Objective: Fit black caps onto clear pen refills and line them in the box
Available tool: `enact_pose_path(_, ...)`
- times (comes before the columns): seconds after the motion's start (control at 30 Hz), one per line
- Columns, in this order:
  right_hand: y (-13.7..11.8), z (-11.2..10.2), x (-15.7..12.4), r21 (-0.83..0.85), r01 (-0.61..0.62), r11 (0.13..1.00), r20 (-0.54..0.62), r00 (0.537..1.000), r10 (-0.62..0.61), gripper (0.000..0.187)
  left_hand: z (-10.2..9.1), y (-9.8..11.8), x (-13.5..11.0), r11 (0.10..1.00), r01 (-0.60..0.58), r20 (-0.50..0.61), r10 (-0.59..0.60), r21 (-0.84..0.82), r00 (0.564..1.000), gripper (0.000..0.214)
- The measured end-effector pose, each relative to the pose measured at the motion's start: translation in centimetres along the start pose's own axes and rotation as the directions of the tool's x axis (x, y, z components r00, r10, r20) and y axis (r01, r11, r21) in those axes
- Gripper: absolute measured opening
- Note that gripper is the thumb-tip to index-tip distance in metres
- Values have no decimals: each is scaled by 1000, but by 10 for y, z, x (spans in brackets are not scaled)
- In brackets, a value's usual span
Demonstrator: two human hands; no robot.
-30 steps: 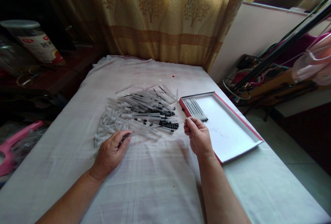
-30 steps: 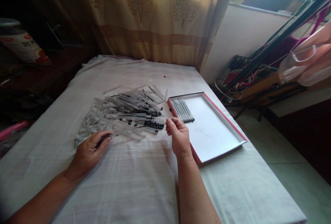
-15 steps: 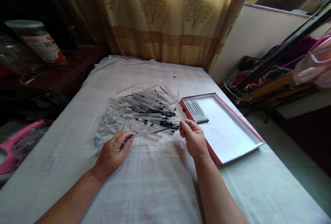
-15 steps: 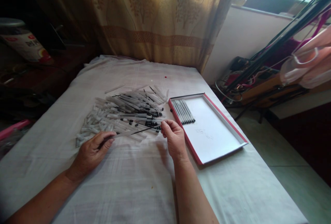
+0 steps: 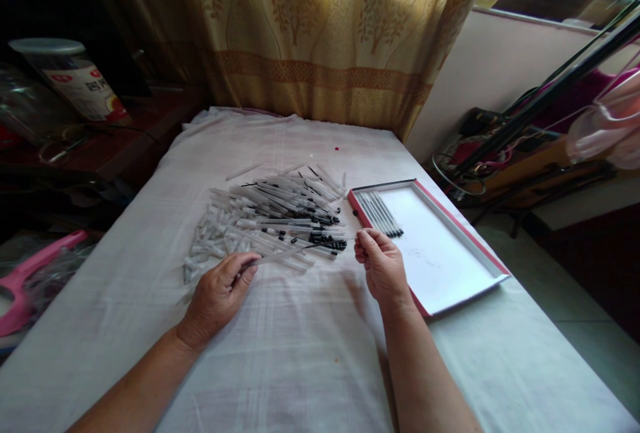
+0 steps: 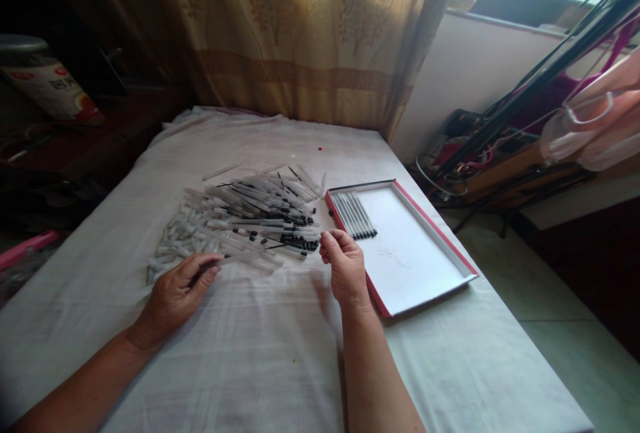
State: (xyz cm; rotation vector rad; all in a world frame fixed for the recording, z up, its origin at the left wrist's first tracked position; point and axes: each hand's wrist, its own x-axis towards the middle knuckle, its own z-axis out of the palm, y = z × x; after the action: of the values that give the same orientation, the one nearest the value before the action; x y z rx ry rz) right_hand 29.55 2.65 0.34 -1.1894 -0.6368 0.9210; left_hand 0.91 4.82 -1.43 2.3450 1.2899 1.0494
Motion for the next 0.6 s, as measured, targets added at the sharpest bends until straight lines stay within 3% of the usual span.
enact_pose_path(0.3, 19, 31, -20, -218, -12, 976, 124, 992, 40, 27, 3, 5, 0, 998, -52, 15, 53, -27, 998, 27)
enact_pose_path(0.6, 39, 61, -58, -348, 269, 898, 294, 941, -167, 36, 9, 8, -3, 996, -88, 58, 86, 23, 995, 30)
